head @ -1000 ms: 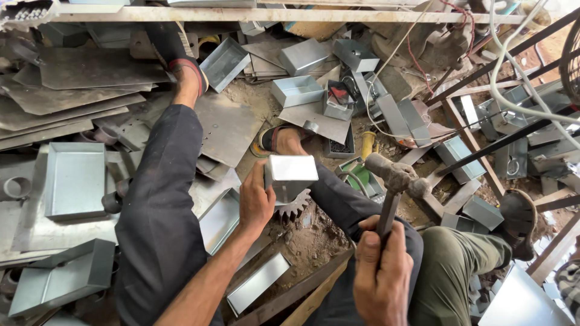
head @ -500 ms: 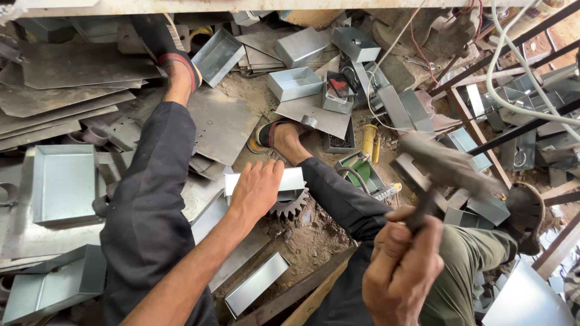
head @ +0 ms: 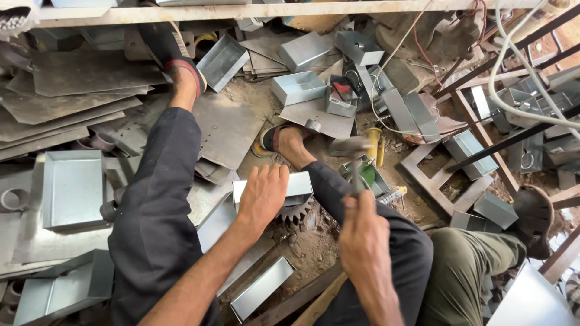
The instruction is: The person shapes and finishes small metal boxes by hammering the edges and surfaces against a large gear wheel used as an anvil.
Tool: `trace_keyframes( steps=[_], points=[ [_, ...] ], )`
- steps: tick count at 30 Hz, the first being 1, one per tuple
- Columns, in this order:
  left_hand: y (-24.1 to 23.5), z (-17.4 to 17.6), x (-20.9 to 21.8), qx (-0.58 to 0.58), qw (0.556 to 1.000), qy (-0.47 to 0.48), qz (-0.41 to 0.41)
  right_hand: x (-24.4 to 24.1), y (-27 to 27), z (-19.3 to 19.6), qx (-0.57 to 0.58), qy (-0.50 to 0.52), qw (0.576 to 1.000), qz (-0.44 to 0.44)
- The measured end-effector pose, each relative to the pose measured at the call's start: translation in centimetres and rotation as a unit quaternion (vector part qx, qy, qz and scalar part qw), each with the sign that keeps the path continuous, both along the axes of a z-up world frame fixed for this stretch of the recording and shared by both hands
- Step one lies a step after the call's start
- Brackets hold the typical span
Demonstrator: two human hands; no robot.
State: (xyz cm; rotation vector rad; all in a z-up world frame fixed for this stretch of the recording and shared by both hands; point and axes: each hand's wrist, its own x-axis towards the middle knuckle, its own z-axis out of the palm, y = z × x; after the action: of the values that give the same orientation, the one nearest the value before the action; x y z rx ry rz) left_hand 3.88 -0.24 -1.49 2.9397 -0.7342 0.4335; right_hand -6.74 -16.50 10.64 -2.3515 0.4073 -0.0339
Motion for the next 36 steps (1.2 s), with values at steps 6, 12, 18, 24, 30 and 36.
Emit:
trace_keyframes(
  steps=[6,12,18,24,30,36],
  points=[
    [-0.2,-0.5,0.5,-0.015,1.0,0.025,0.001,-2.6,0.0,-0.1,0.029,-0.307,0.951,0.0],
    [0.0,-0.3,0.4,0.004,0.997,0.08,0.003,-5.1,0.6,-12.5,-0.025,-0.207,0.976,0.07],
    [0.7,0.5,1.3,-0.103,0.957,0.269,-0.025,-10.3,-0.8,-15.3,0.168,-0.025,0.983,-0.066],
    [1.8,0.1,1.7,-0.205,0.901,0.373,-0.085,-7.7,-1.1,-11.5,0.249,-0.129,0.953,-0.118],
    [0.3,0.3,-0.4,-0.079,0.876,0.475,0.019,-6.8,-0.9,-9.3,0.208,-0.121,0.965,-0.101],
    [0.1,0.0,-0.5,-0.079,0.936,0.336,0.067,-6.3,-1.2,-8.7,0.109,-0.115,0.986,-0.048]
  ],
)
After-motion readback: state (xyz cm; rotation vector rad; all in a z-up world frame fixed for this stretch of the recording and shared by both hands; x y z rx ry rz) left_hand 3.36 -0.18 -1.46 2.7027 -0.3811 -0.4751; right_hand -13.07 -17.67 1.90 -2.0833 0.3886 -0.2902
